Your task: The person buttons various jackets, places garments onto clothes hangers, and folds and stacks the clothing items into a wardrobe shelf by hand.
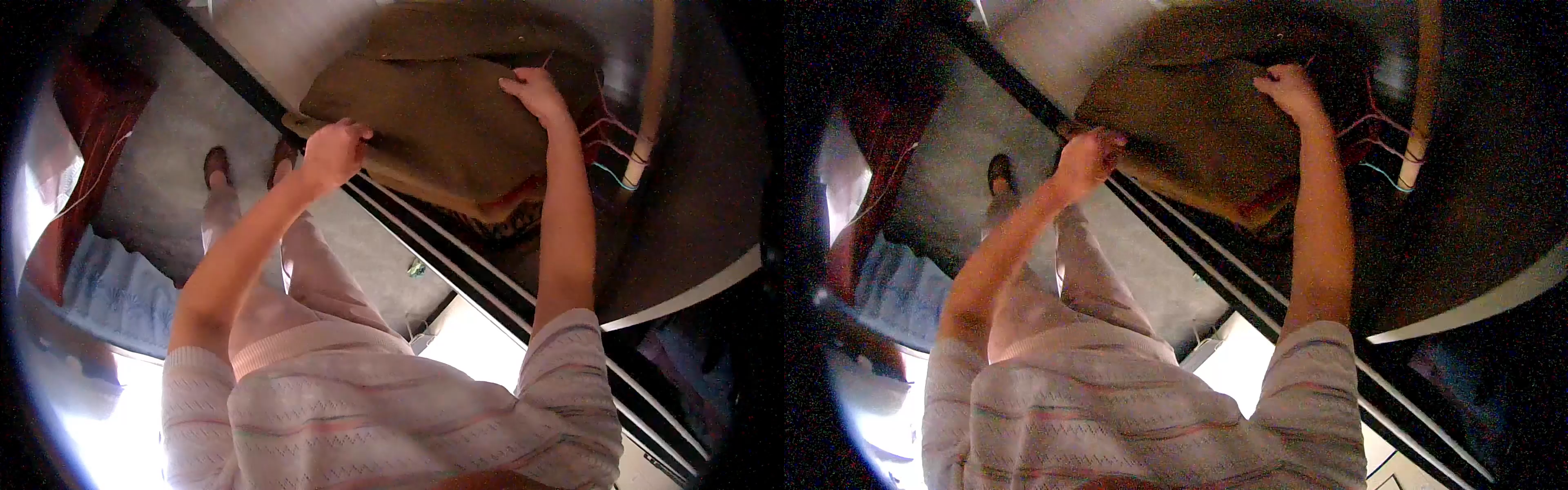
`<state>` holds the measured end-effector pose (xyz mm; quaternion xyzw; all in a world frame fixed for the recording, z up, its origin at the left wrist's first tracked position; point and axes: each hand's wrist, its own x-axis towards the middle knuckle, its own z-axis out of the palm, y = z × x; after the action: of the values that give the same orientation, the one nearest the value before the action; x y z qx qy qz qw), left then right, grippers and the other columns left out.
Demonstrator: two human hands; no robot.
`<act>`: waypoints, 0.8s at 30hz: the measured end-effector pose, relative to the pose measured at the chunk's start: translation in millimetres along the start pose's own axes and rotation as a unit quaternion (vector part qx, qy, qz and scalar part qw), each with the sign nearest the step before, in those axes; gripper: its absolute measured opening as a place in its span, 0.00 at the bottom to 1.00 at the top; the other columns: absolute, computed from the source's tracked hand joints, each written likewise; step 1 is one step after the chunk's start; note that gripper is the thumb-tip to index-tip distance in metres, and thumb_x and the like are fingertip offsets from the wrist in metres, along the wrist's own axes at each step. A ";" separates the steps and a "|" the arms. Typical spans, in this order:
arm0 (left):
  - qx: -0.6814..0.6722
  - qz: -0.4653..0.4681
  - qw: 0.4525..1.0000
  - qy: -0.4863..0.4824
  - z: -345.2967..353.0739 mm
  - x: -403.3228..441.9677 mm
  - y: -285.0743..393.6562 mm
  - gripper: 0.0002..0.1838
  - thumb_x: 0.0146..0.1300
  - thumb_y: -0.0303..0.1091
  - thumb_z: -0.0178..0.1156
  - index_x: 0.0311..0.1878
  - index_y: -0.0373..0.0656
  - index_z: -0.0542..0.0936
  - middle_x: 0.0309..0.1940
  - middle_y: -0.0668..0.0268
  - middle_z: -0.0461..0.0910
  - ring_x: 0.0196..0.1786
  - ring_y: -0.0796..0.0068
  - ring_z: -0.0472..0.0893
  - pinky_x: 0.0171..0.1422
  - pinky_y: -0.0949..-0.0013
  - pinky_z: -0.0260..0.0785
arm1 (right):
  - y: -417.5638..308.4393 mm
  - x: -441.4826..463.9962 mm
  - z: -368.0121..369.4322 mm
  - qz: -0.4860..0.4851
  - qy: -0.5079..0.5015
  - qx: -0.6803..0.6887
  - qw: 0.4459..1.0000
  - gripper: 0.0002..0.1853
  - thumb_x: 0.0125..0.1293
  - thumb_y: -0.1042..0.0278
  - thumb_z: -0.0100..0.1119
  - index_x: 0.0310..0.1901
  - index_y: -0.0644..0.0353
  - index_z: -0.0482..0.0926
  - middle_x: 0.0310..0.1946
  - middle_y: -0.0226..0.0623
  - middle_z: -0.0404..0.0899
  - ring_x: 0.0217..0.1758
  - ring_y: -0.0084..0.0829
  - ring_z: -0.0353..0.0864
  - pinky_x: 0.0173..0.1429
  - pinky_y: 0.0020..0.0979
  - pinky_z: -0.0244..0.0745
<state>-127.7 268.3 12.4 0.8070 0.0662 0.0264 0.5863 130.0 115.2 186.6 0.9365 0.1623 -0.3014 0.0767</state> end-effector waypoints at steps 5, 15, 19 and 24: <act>0.065 -0.049 0.993 -0.085 4.1 91.4 22.4 0.10 0.51 0.31 0.54 0.36 0.46 0.79 0.34 0.56 0.76 0.38 0.53 0.77 0.41 0.55 0.70 | 5.1 -1.4 -9.9 0.044 -0.067 0.127 0.989 0.18 0.52 0.58 0.61 0.38 0.65 0.79 0.32 0.38 0.80 0.33 0.31 0.77 0.40 0.32 0.71; 0.009 0.062 0.997 0.049 125.1 318.8 102.1 0.16 0.51 0.43 0.55 0.40 0.44 0.80 0.41 0.56 0.78 0.44 0.58 0.78 0.48 0.59 0.70 | 36.8 6.7 -13.2 0.106 0.037 0.289 0.951 0.19 0.54 0.60 0.62 0.40 0.69 0.77 0.35 0.38 0.78 0.38 0.30 0.76 0.43 0.30 0.70; -0.102 0.118 0.987 0.031 104.7 291.1 81.7 0.16 0.52 0.42 0.55 0.38 0.41 0.79 0.36 0.57 0.79 0.39 0.63 0.78 0.45 0.63 0.71 | 13.5 1.8 -9.3 0.180 0.043 0.272 0.944 0.18 0.52 0.62 0.62 0.40 0.68 0.78 0.36 0.38 0.78 0.40 0.31 0.75 0.45 0.29 0.69; -0.365 0.138 0.913 -0.116 93.3 280.2 43.3 0.15 0.53 0.37 0.55 0.41 0.39 0.76 0.33 0.61 0.76 0.37 0.68 0.75 0.42 0.67 0.69 | 28.3 20.0 5.6 0.135 0.062 0.363 0.920 0.17 0.51 0.64 0.63 0.39 0.68 0.78 0.37 0.40 0.78 0.39 0.33 0.75 0.43 0.31 0.70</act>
<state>164.2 205.8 14.7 0.5353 -0.1285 0.0357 0.8341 152.2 92.6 171.6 0.9298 -0.0818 -0.2677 -0.2388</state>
